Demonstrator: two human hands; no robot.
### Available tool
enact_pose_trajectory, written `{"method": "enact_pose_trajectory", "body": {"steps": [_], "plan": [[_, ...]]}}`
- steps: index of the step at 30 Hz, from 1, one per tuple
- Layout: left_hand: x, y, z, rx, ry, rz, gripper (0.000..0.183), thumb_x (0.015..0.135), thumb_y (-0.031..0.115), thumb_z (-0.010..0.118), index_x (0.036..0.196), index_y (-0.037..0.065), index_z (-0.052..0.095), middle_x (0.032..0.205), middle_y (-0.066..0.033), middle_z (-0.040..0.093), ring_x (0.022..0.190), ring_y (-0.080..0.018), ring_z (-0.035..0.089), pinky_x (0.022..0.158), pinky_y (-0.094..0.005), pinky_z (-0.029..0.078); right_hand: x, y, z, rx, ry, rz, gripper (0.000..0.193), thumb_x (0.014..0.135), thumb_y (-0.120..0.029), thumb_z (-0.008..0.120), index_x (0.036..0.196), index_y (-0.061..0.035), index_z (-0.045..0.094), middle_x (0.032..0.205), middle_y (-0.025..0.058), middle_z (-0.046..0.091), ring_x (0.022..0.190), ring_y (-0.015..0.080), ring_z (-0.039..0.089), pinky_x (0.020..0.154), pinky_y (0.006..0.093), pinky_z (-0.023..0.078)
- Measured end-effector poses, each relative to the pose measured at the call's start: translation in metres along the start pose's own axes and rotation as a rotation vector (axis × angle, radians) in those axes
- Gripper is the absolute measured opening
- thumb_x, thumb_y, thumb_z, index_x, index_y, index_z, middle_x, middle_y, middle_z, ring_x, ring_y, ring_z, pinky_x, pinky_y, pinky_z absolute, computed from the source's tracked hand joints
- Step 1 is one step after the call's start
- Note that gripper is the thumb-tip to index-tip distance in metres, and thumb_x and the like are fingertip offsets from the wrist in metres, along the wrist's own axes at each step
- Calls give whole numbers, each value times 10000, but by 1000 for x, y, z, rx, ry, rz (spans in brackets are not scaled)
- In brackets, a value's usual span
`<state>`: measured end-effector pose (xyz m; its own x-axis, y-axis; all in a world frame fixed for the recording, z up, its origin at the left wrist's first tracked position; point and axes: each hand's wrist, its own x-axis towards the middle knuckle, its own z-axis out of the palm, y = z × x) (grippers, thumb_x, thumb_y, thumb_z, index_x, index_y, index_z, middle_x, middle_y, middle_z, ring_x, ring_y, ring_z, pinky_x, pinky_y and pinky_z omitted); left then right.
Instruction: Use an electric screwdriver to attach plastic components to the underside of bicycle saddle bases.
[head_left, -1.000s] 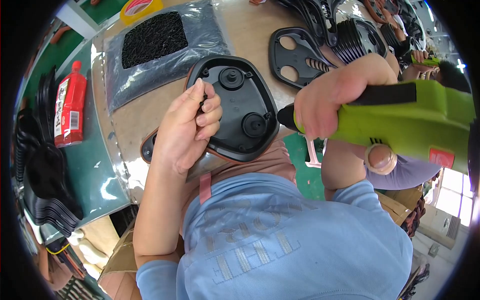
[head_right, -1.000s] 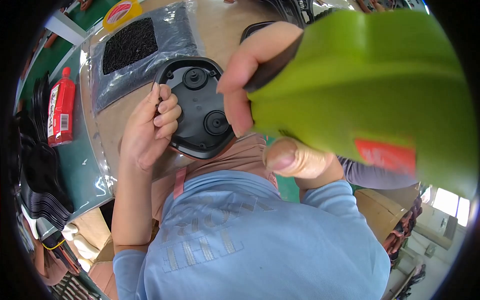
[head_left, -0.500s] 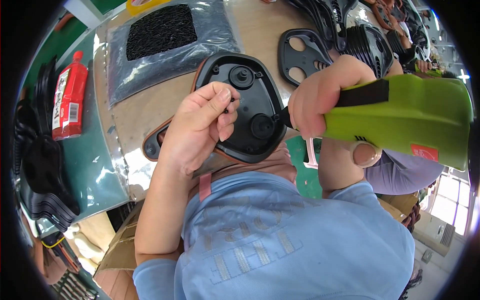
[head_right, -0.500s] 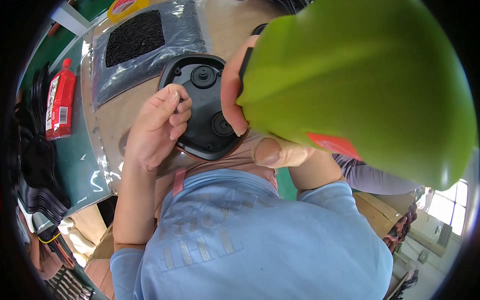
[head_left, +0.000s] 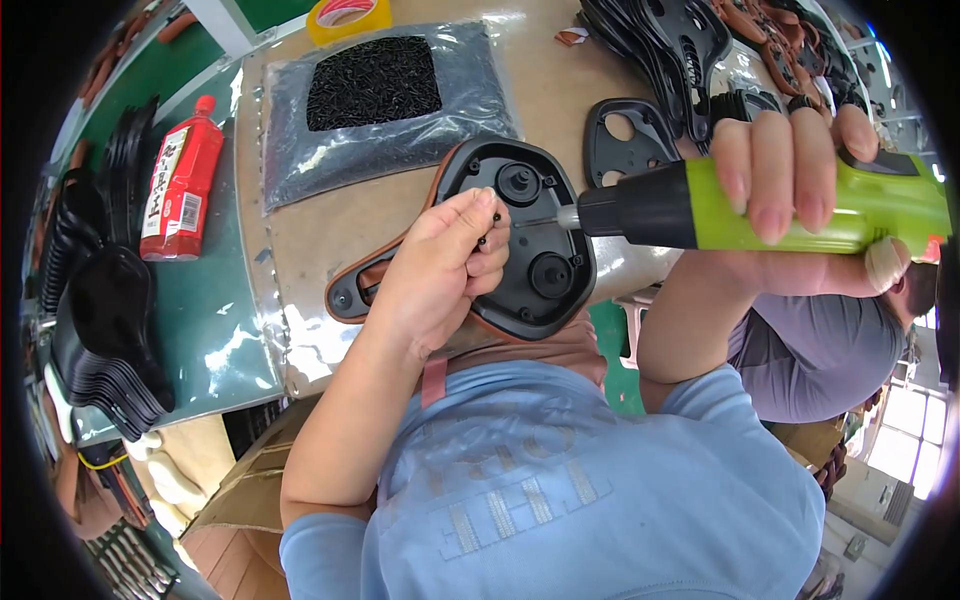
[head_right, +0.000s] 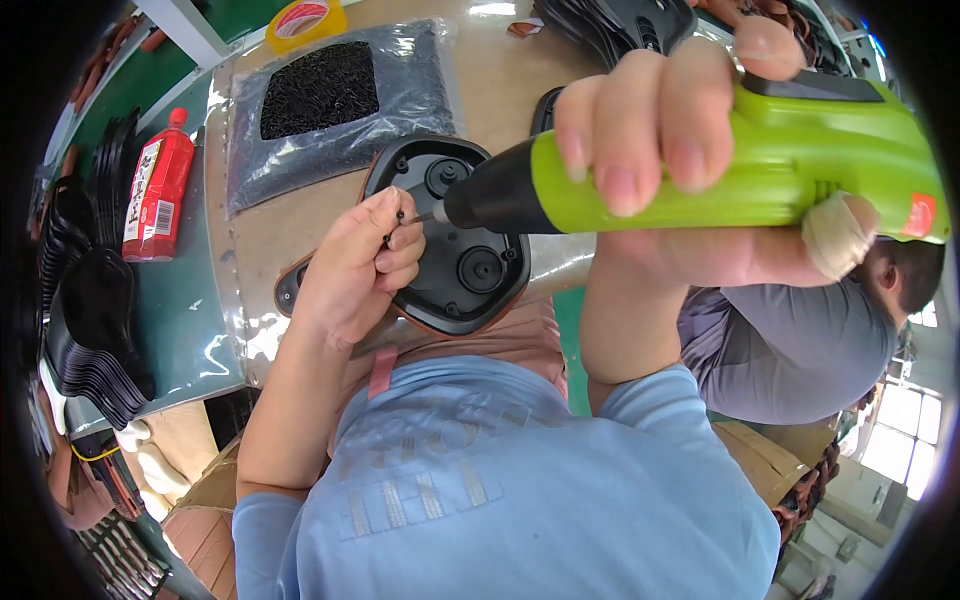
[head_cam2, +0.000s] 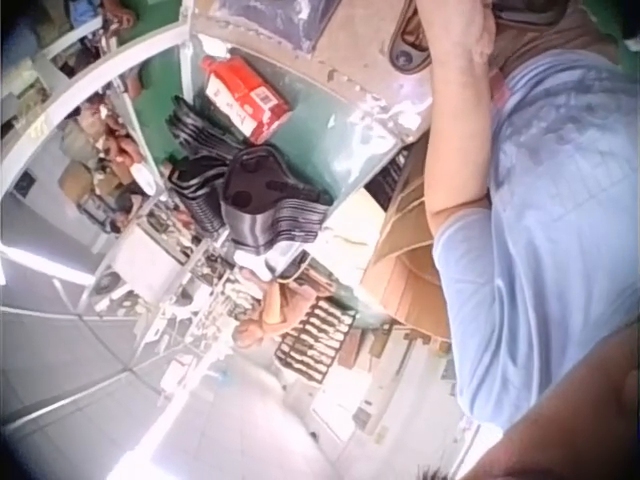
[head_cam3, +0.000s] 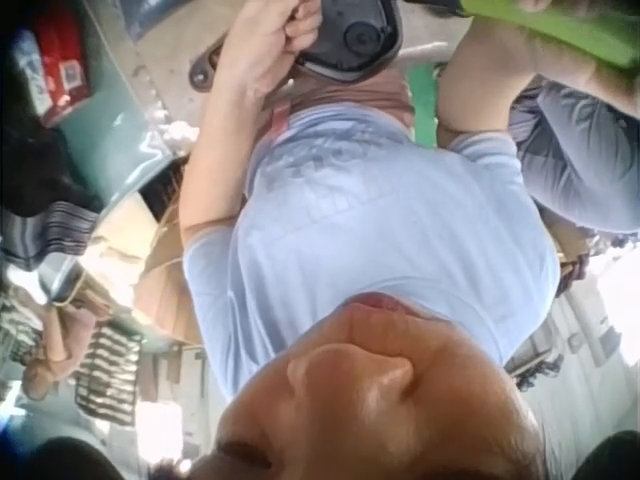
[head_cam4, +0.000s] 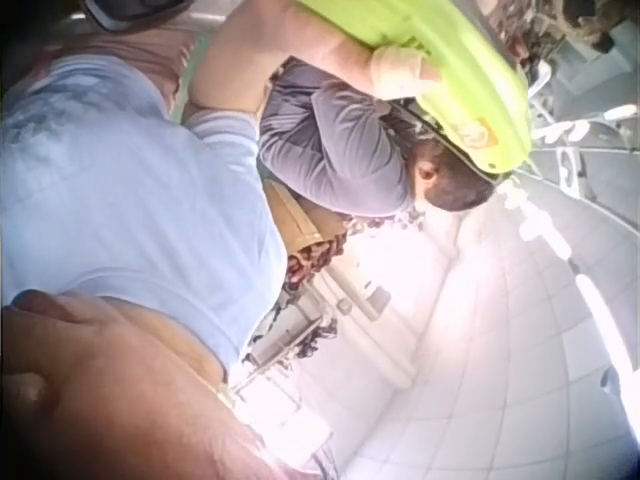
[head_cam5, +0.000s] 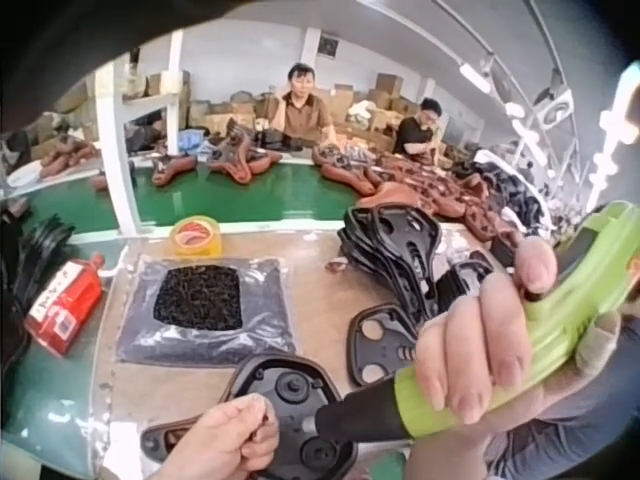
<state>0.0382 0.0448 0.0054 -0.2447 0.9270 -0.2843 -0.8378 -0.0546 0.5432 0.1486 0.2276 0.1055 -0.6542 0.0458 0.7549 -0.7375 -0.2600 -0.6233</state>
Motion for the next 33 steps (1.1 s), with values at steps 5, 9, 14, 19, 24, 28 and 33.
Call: {"method": "enact_pose_trajectory", "body": {"steps": [5, 9, 14, 19, 24, 28, 33], "plan": [[-1, -1, 4, -33, -12, -10, 201, 950, 256, 453, 855, 82, 484, 684, 44, 381, 546, -13, 299, 445, -146, 233, -6, 19, -4, -23, 16, -12, 563, 788, -495, 537, 1156, -91, 400, 804, -8, 511, 695, 141, 510, 668, 308, 366], [0, -3, 3, -154, 42, -24, 191, 942, 253, 474, 871, 77, 490, 686, 45, 380, 549, -16, 308, 446, -150, 235, -7, 23, 8, -102, -13, -38, 530, 781, -459, 571, 1127, -90, 414, 782, -5, 526, 631, 132, 533, 605, 288, 393], [3, -3, 6, -117, 146, 21, 185, 933, 244, 493, 888, 64, 494, 682, 40, 379, 552, -21, 316, 450, -155, 243, 10, 17, 21, -339, -353, 94, 538, 778, -442, 623, 1121, -81, 420, 879, 66, 597, 692, 170, 614, 589, 321, 502], [-3, 2, 9, -11, 111, 42, 175, 919, 221, 518, 946, 49, 505, 672, 39, 389, 556, -22, 326, 445, -154, 244, 10, 27, -5, -221, -113, -65, 591, 776, -482, 582, 1172, -73, 420, 826, 13, 531, 651, 158, 538, 612, 314, 408], [-1, 12, -10, 249, 55, 3, 95, 874, 113, 580, 917, 35, 545, 637, 36, 481, 504, -20, 407, 422, -162, 316, 30, 49, -20, -186, -238, 62, 631, 772, -467, 595, 1190, -30, 414, 818, 54, 540, 669, 193, 531, 625, 355, 401], [0, 15, -14, 234, -10, -29, 81, 867, 107, 587, 878, 34, 554, 634, 33, 492, 500, -23, 438, 426, -163, 338, 21, 71, -15, -128, -187, 130, 626, 746, -418, 670, 1156, -18, 418, 782, 82, 544, 657, 210, 539, 549, 348, 429], [1, 13, -16, 276, -62, -42, 96, 842, 112, 621, 831, 33, 566, 642, 39, 501, 518, -23, 457, 440, -161, 364, 34, 76, -16, -101, -280, 210, 615, 685, -377, 753, 1063, -16, 428, 752, 93, 540, 637, 212, 543, 547, 338, 442]]}}
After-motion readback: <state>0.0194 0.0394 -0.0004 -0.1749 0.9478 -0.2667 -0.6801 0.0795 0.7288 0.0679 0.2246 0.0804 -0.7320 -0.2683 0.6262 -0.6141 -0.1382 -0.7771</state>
